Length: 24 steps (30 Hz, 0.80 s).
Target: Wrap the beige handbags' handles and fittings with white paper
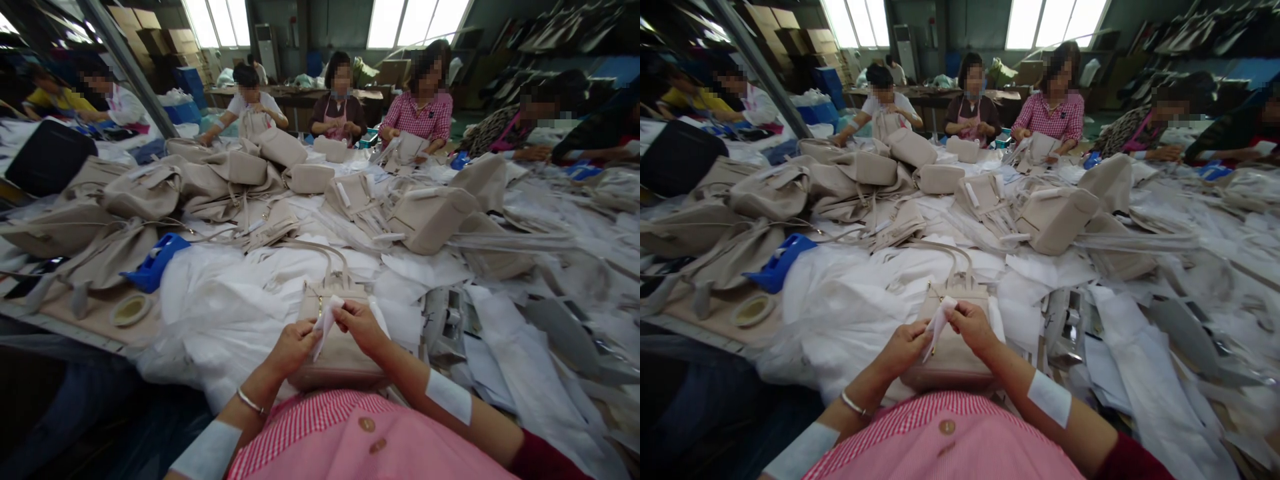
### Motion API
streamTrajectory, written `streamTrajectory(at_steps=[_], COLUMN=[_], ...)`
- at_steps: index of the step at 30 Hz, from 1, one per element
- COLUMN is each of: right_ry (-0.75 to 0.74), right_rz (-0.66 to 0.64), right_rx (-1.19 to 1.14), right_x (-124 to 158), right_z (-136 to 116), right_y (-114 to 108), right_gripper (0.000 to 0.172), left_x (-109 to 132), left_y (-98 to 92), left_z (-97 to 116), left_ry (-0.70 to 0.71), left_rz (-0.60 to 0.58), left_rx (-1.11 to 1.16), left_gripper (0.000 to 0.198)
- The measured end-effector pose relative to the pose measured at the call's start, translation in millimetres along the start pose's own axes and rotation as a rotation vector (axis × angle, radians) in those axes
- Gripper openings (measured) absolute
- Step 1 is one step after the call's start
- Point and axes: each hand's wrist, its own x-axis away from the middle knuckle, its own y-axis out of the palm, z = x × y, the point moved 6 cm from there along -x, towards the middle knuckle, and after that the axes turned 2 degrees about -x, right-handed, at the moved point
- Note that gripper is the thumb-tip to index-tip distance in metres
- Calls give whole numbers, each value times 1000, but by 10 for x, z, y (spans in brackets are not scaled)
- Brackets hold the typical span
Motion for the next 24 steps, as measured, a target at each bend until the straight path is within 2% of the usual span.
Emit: streamTrajectory(at_steps=[3, 5, 7, 11, 17, 20, 24], right_ry=[76, 111, 109, 122, 106, 87, 79], right_rz=[-175, -245, -199, -15, 110, 126, 120], right_rx=[-42, -34, -28, -40, -7, 30, 55], right_x=[62, 106, 119, 106, 108, 104, 133], right_z=[6, 30, 63, 158, 168, 148, 125], right_y=[107, 179, 209, 219, 154, 150, 184], right_gripper=[33, 33, 29, 23, 19, 19, 20], left_x=[-14, -23, -32, -26, 105, 133, 115], left_y=[15, 37, 57, 56, 8, 2, 67], left_z=[30, 44, 52, 104, 232, 186, 109], left_ry=[51, 89, 115, 151, 193, 129, 79], left_rz=[71, 91, 104, 95, -44, 41, 193], left_rx=[-55, -106, -147, -184, -150, -232, -379], left_gripper=[26, 26, 26, 26, 24, 18, 32])
